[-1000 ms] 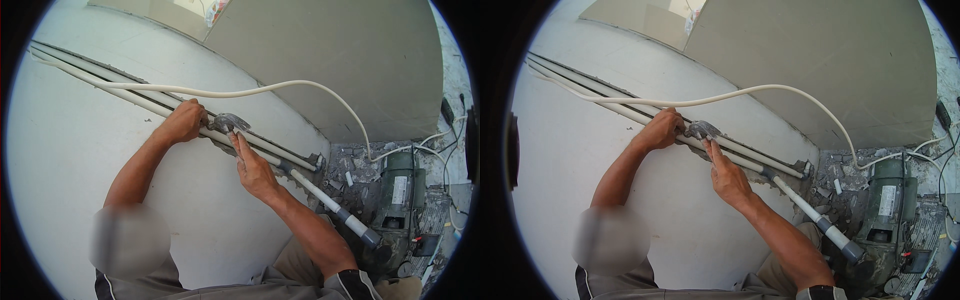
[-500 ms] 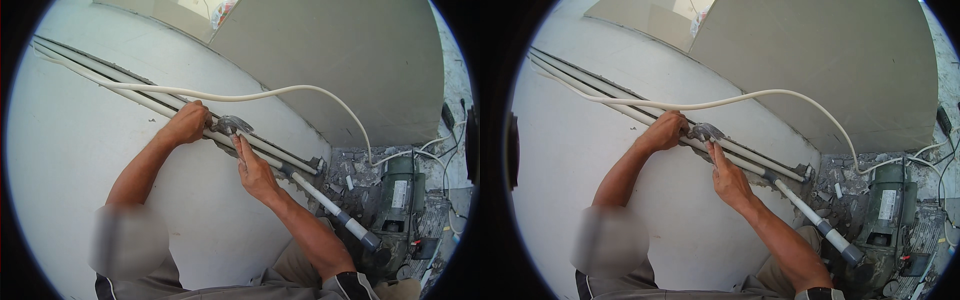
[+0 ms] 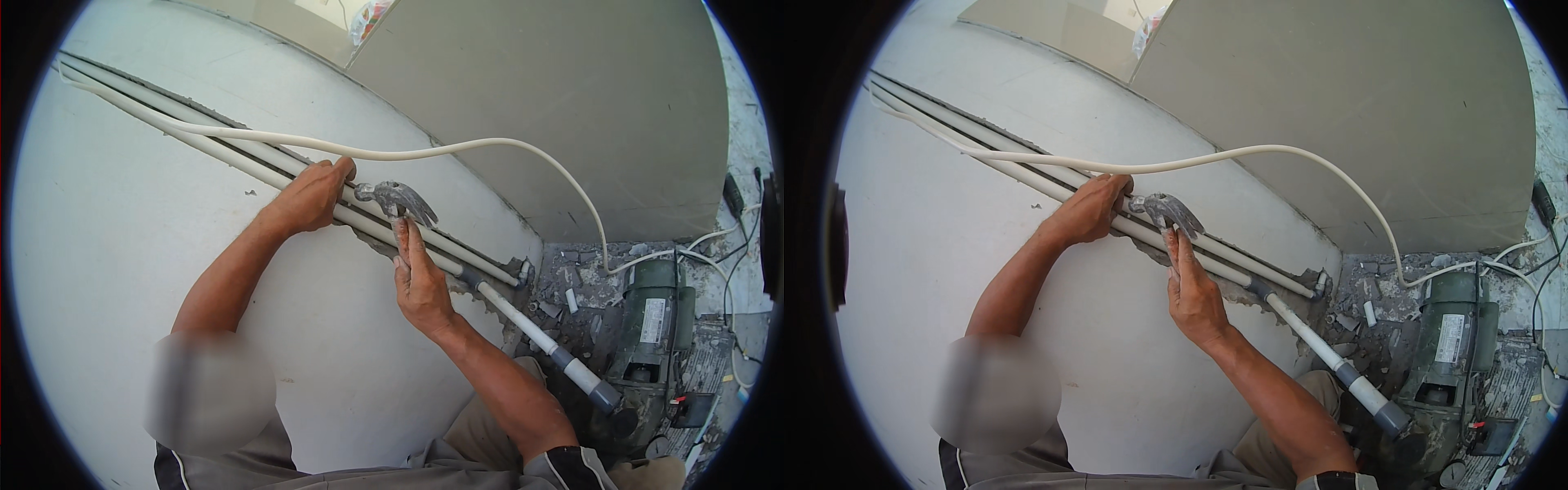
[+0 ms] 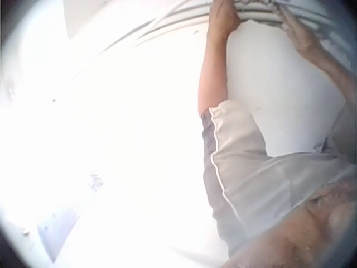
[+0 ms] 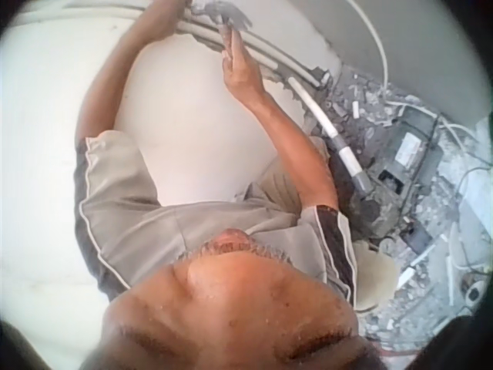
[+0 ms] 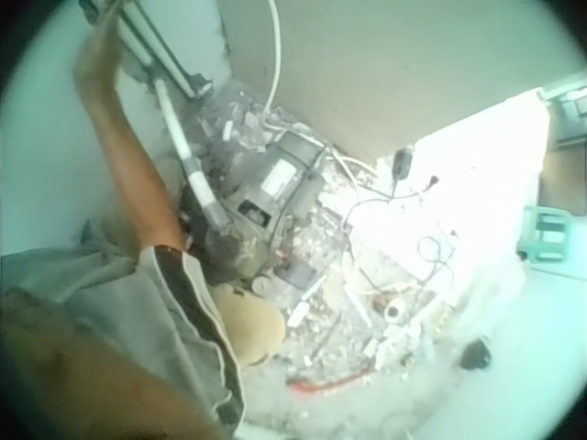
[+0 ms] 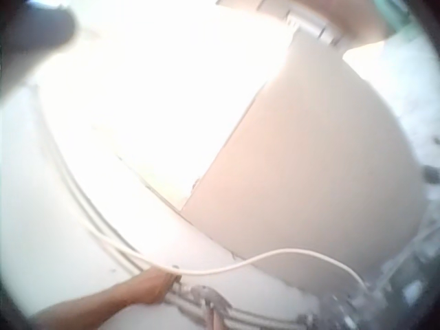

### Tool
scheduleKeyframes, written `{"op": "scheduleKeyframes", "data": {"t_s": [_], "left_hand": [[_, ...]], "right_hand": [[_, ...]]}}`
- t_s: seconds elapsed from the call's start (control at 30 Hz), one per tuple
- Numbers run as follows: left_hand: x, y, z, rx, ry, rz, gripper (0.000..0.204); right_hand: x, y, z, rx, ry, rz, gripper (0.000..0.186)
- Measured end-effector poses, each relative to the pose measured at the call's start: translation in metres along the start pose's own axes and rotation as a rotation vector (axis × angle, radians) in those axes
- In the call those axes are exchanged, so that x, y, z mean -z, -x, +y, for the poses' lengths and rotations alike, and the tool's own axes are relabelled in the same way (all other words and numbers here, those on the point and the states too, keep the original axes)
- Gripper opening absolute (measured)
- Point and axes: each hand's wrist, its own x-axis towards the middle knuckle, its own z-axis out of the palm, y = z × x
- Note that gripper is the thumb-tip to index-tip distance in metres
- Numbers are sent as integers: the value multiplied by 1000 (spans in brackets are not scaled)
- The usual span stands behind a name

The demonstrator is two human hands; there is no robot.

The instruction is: Installing and securing PVC water pipes to a pump system using a hammer and manual fitting.

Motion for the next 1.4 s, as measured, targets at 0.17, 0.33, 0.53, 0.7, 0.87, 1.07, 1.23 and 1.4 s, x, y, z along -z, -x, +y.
{"op": "scheduleKeyframes", "data": {"t_s": [0.17, 0.33, 0.53, 0.7, 0.87, 1.07, 1.23, 1.4], "left_hand": [[0, 2, -1, -2, 5, 20, 26], [1, 1, 1, 18, 2, 15, 25], [0, 2, 1, 25, 4, -1, 26], [-3, -2, -1, -35, -4, 25, 24], [3, -2, 1, 41, -17, -38, 23], [-1, 9, 2, -27, -116, -29, 24], [11, 43, -3, -60, -236, -2, 28], [63, 90, -42, 70, -359, 334, 31]], "right_hand": [[-2, 5, 2, 4, 30, -97, 66], [3, 1, 6, -67, 49, -190, 68], [3, -4, 2, -94, 19, -169, 67], [4, -3, 2, -43, 12, -106, 63], [11, -4, -1, -71, 40, -235, 64], [52, 24, -27, -167, 158, -182, 65], [102, 42, -56, -125, 291, -205, 41], [138, 34, -81, -250, 450, -179, 27]]}}
